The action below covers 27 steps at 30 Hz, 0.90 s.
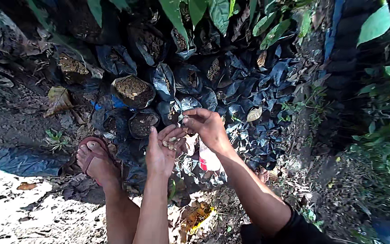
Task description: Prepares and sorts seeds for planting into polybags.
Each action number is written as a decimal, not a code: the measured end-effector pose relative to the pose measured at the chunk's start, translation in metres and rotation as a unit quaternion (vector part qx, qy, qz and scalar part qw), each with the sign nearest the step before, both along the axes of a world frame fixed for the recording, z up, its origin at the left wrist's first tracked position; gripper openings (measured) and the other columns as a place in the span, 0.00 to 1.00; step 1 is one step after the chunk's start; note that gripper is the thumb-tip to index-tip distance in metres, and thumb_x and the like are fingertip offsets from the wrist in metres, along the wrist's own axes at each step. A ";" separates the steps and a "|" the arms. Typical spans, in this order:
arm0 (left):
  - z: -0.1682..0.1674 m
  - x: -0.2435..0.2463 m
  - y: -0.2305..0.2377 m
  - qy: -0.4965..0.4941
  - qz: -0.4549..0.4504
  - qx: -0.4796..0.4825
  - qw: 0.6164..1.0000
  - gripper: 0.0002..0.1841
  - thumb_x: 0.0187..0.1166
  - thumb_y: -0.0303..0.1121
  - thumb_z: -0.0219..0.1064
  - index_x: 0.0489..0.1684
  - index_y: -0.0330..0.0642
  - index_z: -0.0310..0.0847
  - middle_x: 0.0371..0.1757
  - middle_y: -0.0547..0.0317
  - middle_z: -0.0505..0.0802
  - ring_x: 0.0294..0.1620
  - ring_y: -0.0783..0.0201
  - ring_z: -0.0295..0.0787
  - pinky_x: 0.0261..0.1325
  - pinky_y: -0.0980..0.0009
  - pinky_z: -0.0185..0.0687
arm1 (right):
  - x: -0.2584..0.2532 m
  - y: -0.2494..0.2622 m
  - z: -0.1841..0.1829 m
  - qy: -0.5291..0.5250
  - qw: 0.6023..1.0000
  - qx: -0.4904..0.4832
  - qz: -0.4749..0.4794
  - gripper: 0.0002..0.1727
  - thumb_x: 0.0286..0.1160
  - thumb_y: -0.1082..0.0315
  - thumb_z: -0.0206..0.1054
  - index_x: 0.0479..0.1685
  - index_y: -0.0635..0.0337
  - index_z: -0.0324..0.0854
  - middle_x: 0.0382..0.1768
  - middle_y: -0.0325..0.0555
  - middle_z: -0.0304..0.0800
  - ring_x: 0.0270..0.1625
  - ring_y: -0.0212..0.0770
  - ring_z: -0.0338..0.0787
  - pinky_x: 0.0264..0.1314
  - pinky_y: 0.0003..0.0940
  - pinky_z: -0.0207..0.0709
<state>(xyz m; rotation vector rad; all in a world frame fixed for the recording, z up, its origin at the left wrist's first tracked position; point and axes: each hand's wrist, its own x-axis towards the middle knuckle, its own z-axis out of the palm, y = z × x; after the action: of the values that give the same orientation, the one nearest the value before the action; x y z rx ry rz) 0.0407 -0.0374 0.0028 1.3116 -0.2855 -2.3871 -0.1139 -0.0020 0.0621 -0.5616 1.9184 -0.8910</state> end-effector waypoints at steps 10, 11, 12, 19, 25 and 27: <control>-0.004 -0.006 0.003 -0.038 -0.012 0.003 0.999 0.41 0.93 0.60 0.24 0.63 0.36 0.80 0.49 0.45 0.96 0.50 0.52 0.96 0.57 0.58 0.92 | -0.161 0.062 -0.077 0.177 0.951 0.150 -0.203 0.11 0.80 0.68 0.70 0.55 0.63 0.86 0.43 0.51 0.95 0.41 0.43 0.95 0.46 0.44 0.90; -0.004 -0.007 0.004 -0.046 -0.019 0.006 0.999 0.41 0.93 0.60 0.25 0.64 0.35 0.80 0.50 0.43 0.96 0.50 0.52 0.96 0.56 0.58 0.92 | -0.172 0.063 -0.089 0.221 0.941 0.188 -0.174 0.11 0.79 0.66 0.71 0.53 0.61 0.88 0.43 0.51 0.95 0.44 0.47 0.94 0.51 0.51 0.86; -0.005 -0.007 0.005 -0.050 -0.023 0.008 0.998 0.41 0.93 0.60 0.25 0.65 0.34 0.80 0.50 0.42 0.95 0.51 0.51 0.96 0.56 0.58 0.92 | -0.179 0.061 -0.097 0.255 0.932 0.216 -0.141 0.11 0.78 0.65 0.71 0.52 0.60 0.90 0.44 0.52 0.95 0.49 0.51 0.93 0.58 0.56 0.82; -0.008 -0.007 0.009 -0.051 -0.015 0.001 0.999 0.41 0.94 0.57 0.24 0.60 0.33 0.81 0.48 0.42 0.96 0.53 0.50 0.95 0.60 0.55 0.90 | -0.189 0.040 -0.129 0.349 0.881 0.315 -0.056 0.13 0.82 0.66 0.63 0.52 0.65 0.89 0.53 0.64 0.92 0.63 0.64 0.90 0.68 0.62 0.80; -0.007 -0.011 0.004 -0.062 -0.012 0.006 0.998 0.40 0.94 0.56 0.24 0.59 0.32 0.80 0.48 0.41 0.95 0.52 0.49 0.95 0.60 0.54 0.90 | -0.194 0.043 -0.124 0.338 0.888 0.311 0.006 0.10 0.79 0.70 0.63 0.46 0.66 0.88 0.49 0.64 0.93 0.59 0.64 0.91 0.63 0.64 0.80; -0.007 -0.011 0.002 -0.059 -0.011 0.002 0.998 0.40 0.94 0.56 0.25 0.61 0.31 0.79 0.49 0.40 0.95 0.52 0.49 0.95 0.61 0.54 0.90 | -0.196 0.043 -0.126 0.341 0.890 0.304 0.020 0.10 0.79 0.70 0.62 0.45 0.66 0.88 0.48 0.64 0.93 0.58 0.63 0.92 0.63 0.64 0.80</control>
<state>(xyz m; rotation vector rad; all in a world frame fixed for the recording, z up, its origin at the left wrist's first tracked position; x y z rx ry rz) 0.0300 -0.0354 -0.0047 1.4609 -0.3301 -2.3340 -0.3099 0.0412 -0.0635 -0.5604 2.6403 0.0051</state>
